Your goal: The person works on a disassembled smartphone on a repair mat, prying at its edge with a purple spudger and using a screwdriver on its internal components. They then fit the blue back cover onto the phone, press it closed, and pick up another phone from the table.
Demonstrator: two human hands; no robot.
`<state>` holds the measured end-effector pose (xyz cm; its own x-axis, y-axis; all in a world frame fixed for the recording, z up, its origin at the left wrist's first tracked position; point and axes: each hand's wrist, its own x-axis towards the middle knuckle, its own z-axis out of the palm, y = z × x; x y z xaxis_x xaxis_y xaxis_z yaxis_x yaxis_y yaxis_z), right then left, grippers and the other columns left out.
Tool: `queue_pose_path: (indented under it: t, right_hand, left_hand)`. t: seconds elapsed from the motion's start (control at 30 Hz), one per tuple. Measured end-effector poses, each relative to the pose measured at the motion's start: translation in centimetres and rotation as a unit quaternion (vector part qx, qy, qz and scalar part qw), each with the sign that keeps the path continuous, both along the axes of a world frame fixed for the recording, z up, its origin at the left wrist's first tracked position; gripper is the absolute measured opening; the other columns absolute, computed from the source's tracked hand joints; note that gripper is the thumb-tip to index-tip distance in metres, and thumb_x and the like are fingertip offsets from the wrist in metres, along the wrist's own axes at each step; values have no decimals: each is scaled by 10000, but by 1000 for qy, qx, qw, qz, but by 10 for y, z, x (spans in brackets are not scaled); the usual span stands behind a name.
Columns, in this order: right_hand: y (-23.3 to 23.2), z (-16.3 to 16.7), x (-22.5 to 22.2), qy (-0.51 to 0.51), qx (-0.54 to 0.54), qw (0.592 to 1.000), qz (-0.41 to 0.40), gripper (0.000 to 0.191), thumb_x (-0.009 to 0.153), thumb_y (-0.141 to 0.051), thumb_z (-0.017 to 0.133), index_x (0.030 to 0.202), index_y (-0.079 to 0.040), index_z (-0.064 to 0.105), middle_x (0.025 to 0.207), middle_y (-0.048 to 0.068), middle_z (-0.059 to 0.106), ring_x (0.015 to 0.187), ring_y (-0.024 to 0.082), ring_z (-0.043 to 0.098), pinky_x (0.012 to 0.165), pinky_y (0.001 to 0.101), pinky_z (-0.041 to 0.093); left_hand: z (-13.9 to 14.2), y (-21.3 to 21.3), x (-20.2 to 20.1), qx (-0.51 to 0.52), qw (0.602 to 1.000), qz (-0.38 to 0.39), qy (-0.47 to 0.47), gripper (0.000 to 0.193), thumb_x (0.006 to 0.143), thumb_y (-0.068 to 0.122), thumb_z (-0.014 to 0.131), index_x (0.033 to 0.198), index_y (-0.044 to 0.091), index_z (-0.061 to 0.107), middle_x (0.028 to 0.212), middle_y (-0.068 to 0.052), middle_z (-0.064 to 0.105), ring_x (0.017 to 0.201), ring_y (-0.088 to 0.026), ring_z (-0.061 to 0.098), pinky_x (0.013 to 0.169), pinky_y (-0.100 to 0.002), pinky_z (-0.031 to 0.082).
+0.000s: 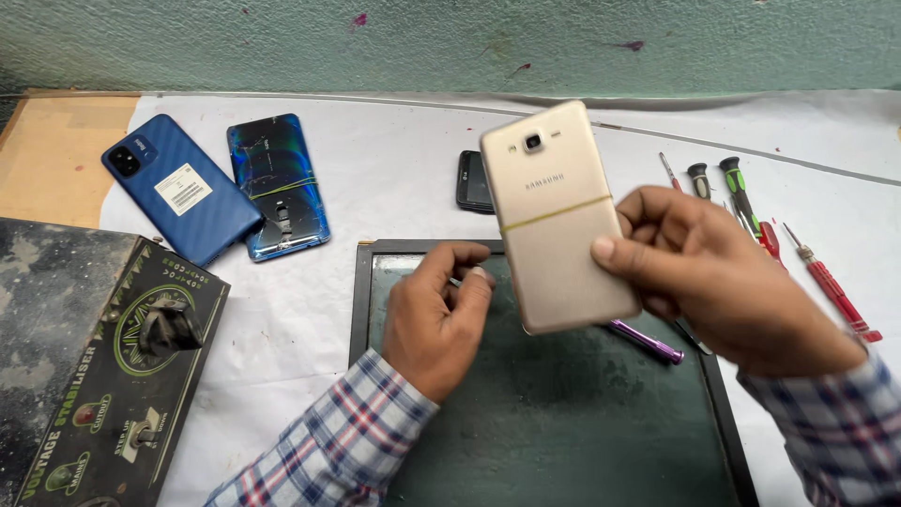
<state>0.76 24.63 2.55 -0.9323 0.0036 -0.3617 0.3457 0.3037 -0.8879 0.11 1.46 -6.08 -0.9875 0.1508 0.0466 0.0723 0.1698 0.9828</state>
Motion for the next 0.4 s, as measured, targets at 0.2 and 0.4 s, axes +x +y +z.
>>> queue_pose_path:
  t: [0.2,0.4]
  right_hand:
    - [-14,-16,52,153,88,984,12,185,920,-164,746,972,-14,652,772,26,646,610,45,551,477,204,431]
    - [-42,-33,89,201,261,944,1,266,872,-213,824,1056,-82,684,718,21,642,564,41,574,460,174,432]
  left_hand:
    - [17,12,30,90,988,-104,-64,579,935,400,642,1303,-42,575,1048,-109,752,816,-127,748,660,-289,637]
    - [18,14,40,153,964,-183,-120,895,875,578,677,1444,-60,416,1198,-176,689,1051,-214,732,840,-316,635]
